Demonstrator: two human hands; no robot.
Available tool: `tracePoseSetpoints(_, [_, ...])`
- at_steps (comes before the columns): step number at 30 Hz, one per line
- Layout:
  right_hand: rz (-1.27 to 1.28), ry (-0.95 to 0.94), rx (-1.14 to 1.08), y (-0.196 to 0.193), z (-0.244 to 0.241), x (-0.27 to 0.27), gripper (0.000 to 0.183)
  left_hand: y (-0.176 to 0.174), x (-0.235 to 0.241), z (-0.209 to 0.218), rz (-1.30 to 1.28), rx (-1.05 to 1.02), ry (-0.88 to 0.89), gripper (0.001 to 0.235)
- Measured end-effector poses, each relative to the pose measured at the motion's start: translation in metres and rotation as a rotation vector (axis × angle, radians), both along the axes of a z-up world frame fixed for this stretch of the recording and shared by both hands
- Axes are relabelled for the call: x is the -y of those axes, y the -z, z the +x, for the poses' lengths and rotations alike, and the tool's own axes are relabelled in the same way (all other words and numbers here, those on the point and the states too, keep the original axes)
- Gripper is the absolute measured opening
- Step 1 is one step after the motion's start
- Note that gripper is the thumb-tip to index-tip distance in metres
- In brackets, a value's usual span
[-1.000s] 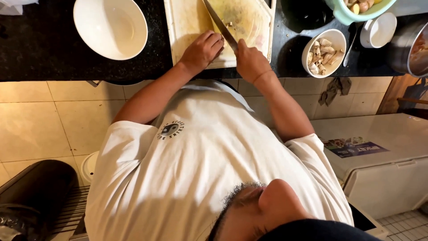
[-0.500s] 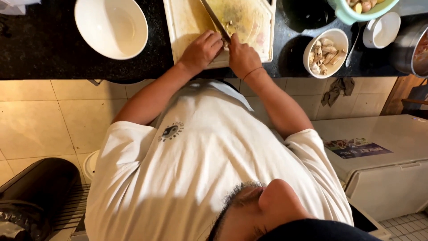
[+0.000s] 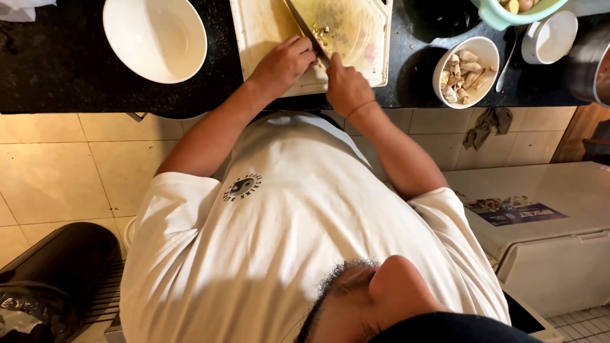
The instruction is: The person repeatedly chops ginger on a white cutting board using a knife, then scrapes the chopped pieces into a white bowl. The process is repeated several times throughout the clip.
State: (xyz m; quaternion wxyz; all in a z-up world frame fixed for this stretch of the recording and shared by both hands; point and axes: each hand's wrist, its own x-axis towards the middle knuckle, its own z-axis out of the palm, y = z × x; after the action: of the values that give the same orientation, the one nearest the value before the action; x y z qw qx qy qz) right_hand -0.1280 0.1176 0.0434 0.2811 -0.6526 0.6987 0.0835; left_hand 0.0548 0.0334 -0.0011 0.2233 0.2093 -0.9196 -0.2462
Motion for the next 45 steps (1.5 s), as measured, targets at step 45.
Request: tracePoseSetpoints(45, [0.019, -0.126, -0.1, -0.015, 0.01, -0.007, 0.036, 0.011, -0.013, 0.004, -0.247, -0.072, -0.109, 0.01])
